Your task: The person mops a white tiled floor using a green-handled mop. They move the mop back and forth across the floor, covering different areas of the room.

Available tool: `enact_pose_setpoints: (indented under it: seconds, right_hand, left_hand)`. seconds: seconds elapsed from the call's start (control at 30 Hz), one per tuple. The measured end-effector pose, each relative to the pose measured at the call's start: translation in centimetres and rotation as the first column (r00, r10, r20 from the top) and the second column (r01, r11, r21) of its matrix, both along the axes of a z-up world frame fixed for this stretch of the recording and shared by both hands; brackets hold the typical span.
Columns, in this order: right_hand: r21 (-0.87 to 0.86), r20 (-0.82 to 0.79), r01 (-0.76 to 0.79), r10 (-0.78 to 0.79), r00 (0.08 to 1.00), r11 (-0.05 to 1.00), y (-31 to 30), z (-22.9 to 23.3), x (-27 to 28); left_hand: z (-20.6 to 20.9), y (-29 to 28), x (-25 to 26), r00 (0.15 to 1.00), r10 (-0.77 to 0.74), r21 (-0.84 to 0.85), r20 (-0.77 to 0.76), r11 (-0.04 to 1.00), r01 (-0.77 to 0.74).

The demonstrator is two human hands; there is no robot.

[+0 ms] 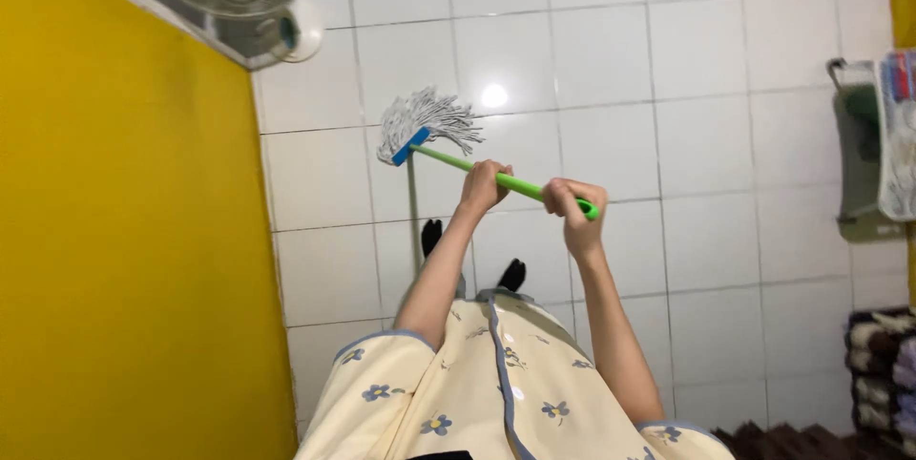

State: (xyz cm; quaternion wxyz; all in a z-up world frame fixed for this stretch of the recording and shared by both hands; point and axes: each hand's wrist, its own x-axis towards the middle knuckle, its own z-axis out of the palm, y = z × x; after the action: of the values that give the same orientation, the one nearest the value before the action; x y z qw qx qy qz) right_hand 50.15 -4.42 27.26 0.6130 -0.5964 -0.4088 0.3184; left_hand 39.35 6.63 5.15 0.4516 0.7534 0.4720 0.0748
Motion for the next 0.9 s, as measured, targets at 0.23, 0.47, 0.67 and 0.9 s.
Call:
enact_pose_setpoints:
  seconds: [0.23,0.47,0.67,0.9]
  right_hand:
    - [0.054,-0.07,-0.365,0.368,0.927,0.929,11.4,-2.8,-10.5]
    - [0.123,-0.057,-0.566,0.575,0.816,0.815,17.8,-6.2,-20.9]
    - [0.143,-0.081,-0.599,0.613,0.786,0.788,19.0,-9.0,-27.5]
    - [0.146,-0.064,-0.605,0.618,0.784,0.783,19.0,-8.8,-27.0]
  left_hand:
    - [0.8,8.6,-14.6,0.964,0.254,0.04,-0.081,0.967,-0.252]
    - [-0.9,13.4,-27.2,0.945,0.323,0.249,0.053,0.912,-0.325]
    - [-2.8,14.9,-34.6,0.939,0.329,0.275,0.1,0.898,-0.343]
    - [-6.3,14.6,-34.5,0.921,0.377,0.291,0.096,0.874,-0.389]
